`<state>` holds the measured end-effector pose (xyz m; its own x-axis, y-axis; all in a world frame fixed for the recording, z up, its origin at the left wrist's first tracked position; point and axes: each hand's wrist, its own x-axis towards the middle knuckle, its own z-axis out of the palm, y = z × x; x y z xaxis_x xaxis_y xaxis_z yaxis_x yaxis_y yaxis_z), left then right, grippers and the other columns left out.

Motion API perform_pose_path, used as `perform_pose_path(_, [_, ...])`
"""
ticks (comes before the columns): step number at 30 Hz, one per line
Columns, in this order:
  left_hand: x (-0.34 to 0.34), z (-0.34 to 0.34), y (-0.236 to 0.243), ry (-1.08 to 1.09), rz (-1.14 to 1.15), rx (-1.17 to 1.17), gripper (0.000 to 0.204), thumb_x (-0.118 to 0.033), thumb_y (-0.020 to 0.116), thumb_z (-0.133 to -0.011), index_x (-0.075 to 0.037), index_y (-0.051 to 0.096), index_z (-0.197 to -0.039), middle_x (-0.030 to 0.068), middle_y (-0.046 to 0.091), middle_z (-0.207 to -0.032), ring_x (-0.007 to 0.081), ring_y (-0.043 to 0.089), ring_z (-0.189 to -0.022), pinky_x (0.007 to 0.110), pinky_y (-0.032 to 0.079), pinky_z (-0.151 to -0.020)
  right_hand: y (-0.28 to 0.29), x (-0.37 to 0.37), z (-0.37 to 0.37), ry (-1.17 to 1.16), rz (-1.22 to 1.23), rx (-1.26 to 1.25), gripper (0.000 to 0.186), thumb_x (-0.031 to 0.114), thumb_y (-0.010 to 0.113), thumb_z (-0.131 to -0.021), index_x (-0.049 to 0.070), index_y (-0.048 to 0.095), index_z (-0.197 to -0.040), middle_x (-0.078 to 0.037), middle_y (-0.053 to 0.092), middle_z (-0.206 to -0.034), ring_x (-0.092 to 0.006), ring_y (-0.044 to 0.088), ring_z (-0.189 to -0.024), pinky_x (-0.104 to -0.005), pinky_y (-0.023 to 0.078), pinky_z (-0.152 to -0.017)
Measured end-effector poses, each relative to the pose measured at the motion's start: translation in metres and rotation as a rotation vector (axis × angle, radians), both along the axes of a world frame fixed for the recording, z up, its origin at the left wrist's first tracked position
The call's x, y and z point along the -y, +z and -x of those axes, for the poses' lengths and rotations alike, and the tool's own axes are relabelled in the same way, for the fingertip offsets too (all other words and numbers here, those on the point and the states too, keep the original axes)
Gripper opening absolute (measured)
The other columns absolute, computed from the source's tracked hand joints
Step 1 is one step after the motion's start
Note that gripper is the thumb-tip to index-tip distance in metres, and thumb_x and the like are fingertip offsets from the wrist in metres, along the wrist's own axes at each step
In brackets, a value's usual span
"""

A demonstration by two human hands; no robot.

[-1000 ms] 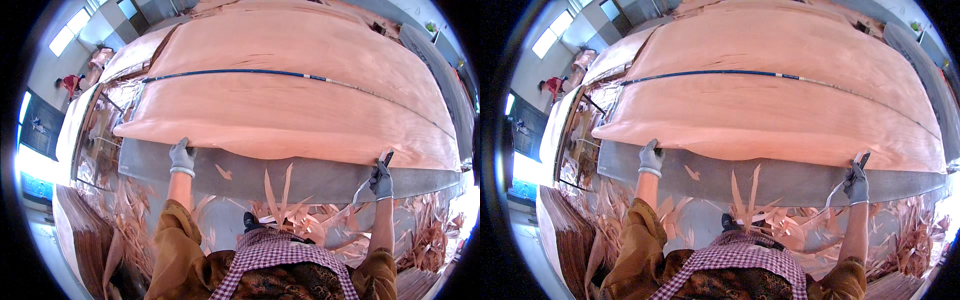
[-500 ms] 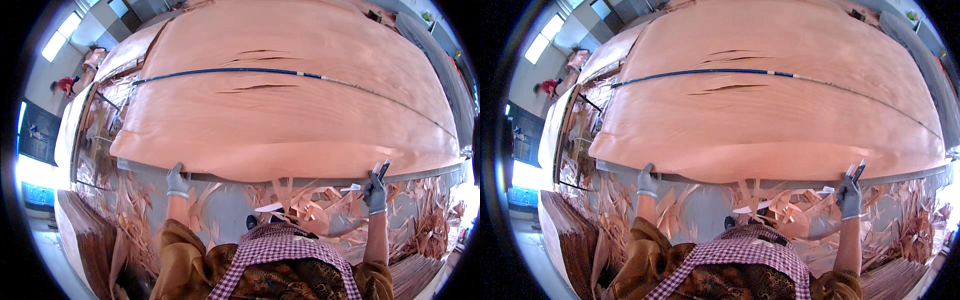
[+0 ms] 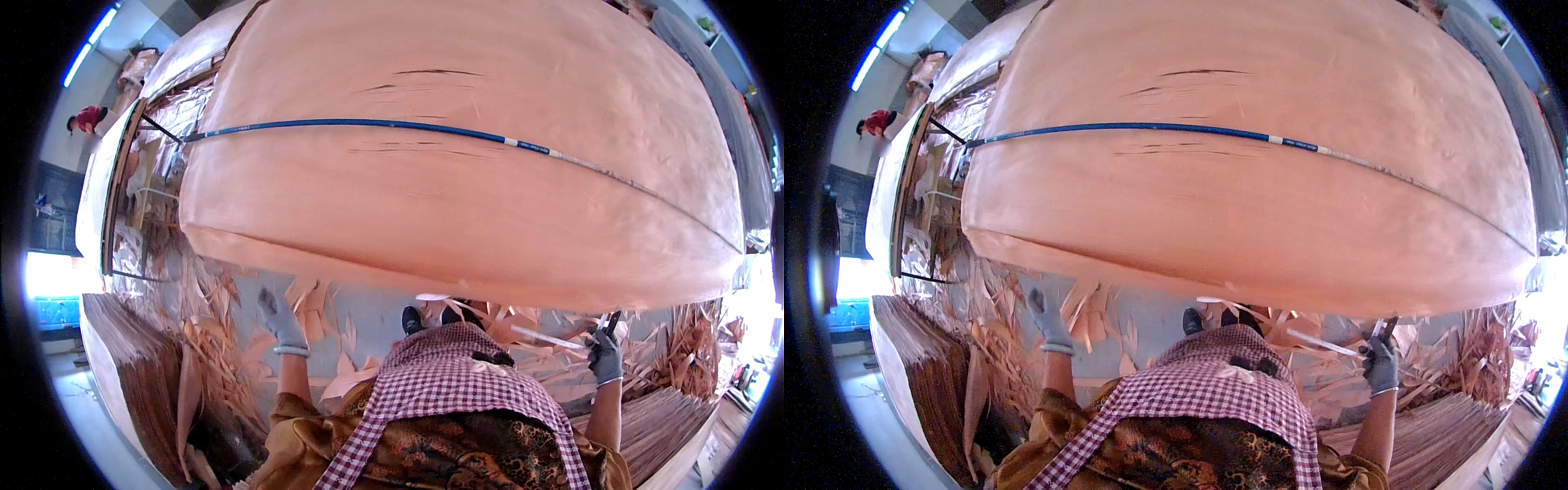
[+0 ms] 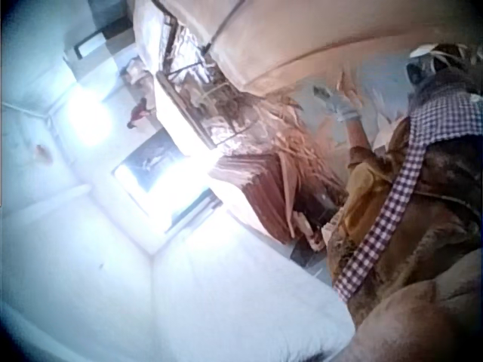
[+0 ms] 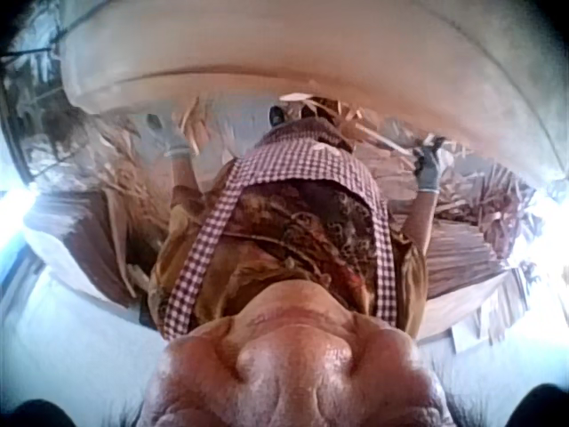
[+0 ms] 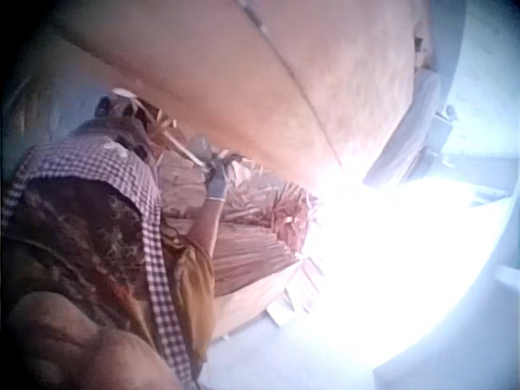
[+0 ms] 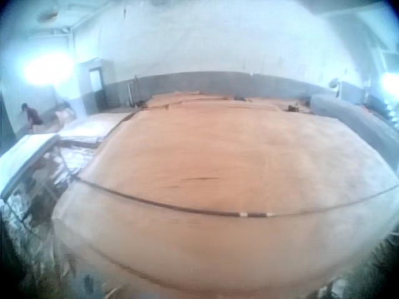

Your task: The person cuts wood veneer sheets using a knife, applies tape to the edges, and moves the sheets between stacks in a workshop environment.

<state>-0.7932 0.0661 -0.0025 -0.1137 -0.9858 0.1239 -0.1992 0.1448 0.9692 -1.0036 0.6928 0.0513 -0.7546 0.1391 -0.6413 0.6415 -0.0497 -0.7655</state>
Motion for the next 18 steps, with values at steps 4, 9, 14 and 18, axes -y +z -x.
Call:
perform_pose_path(4, [-0.006, 0.082, 0.074, -0.434, 0.579, 0.43, 0.018, -0.004, 0.057, -0.082, -0.001, 0.061, -0.1, 0.0124, 0.061, -0.1, 0.0273, 0.058, -0.096, 0.035, 0.046, -0.085, 0.034, 0.007, 0.023, 0.177, -0.07, -0.077, 0.018, 0.017, 0.062, -0.083, 0.007, 0.06, -0.098, -0.004, 0.063, -0.074, -0.0046, 0.051, -0.049, -0.0155, 0.032, -0.036])
perform_pose_path(9, [-0.001, 0.194, 0.075, -0.727, 0.703, 0.497, 0.022, -0.006, 0.056, -0.082, -0.004, 0.06, -0.103, 0.0147, 0.06, -0.107, 0.0308, 0.056, -0.101, 0.038, 0.045, -0.087, 0.078, 0.048, 0.073, 0.412, -0.17, -0.151, 0.02, 0.014, 0.061, -0.084, 0.004, 0.06, -0.101, -0.003, 0.064, -0.079, -0.0043, 0.053, -0.059, -0.0166, 0.041, -0.051])
perform_pose_path(14, [0.011, 0.275, 0.073, -0.717, 0.948, 0.806, 0.038, -0.006, 0.052, -0.08, -0.007, 0.052, -0.118, 0.0122, 0.057, -0.116, 0.0303, 0.05, -0.111, 0.042, 0.036, -0.096, 0.079, 0.066, 0.105, 0.563, -0.136, -0.281, 0.015, 0.006, 0.056, -0.086, 0.001, 0.058, -0.1, -0.004, 0.064, -0.087, -0.0117, 0.059, -0.081, -0.027, 0.046, -0.077])
perform_pose_path(18, [0.039, 0.303, 0.065, -0.731, 1.166, 1.141, 0.038, -0.013, 0.053, -0.079, -0.011, 0.05, -0.116, 0.0085, 0.054, -0.117, 0.0254, 0.049, -0.11, 0.042, 0.037, -0.091, 0.091, 0.077, 0.131, 0.541, -0.153, -0.265, 0.013, 0.006, 0.055, -0.085, 0.001, 0.057, -0.097, -0.004, 0.064, -0.086, -0.0115, 0.059, -0.08, -0.0255, 0.046, -0.075])
